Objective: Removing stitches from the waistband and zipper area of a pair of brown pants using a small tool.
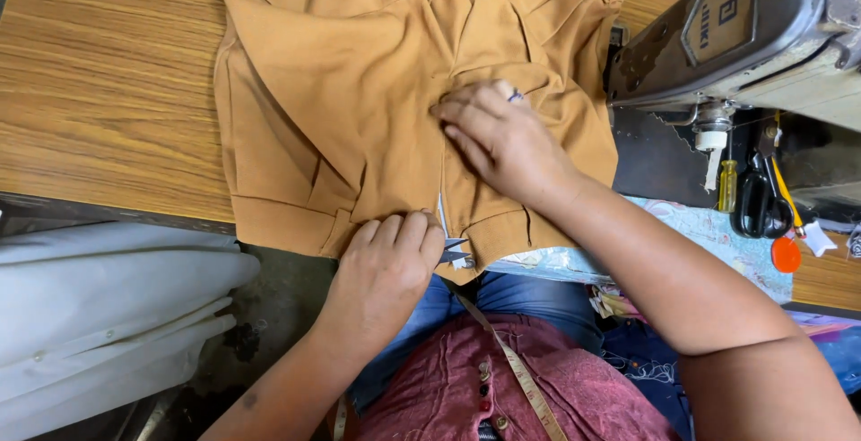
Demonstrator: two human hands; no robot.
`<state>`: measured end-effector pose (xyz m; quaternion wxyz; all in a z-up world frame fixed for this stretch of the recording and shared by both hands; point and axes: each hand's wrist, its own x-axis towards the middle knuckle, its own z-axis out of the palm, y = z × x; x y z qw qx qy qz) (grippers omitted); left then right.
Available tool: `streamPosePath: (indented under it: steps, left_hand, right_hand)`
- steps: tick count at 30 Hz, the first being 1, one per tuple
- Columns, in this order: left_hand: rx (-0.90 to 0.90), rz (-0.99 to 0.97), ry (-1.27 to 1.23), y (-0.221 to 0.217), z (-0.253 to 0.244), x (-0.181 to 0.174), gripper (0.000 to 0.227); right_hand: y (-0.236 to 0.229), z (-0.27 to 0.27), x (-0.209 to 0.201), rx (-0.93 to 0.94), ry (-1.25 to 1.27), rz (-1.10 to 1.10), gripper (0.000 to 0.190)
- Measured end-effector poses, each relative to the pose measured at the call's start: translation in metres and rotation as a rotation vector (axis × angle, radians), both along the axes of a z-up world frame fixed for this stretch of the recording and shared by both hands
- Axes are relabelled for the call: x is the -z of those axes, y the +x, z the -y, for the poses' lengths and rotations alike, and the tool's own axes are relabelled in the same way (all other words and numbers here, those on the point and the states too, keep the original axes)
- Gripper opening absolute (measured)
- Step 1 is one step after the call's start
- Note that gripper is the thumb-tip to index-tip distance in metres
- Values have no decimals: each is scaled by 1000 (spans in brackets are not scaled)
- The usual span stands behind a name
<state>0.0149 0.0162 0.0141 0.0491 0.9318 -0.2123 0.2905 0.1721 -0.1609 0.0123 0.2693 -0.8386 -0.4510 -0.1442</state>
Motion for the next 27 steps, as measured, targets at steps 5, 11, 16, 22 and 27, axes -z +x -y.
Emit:
streamPosePath:
  steps: [5,11,16,22,27]
  left_hand:
    - [29,-2,59,1,-2,-6,13]
    - [92,-101,74,4,-6,2,13]
    - [172,-664,-321,53,-32,-29,21]
    - [109,-268,-255,120,-37,-1,16]
    - [54,-327,-267,133,-46,15,25]
  right_hand:
    - [-2,5,3,-38,-53,-2,24]
    - [-8,6,2,-19,-120,81,24]
    - [-17,14,1,-14,-200,-56,41]
    - [-15,17,11,35,-237,-61,43]
    - [-14,17,9,23,-240,-114,50]
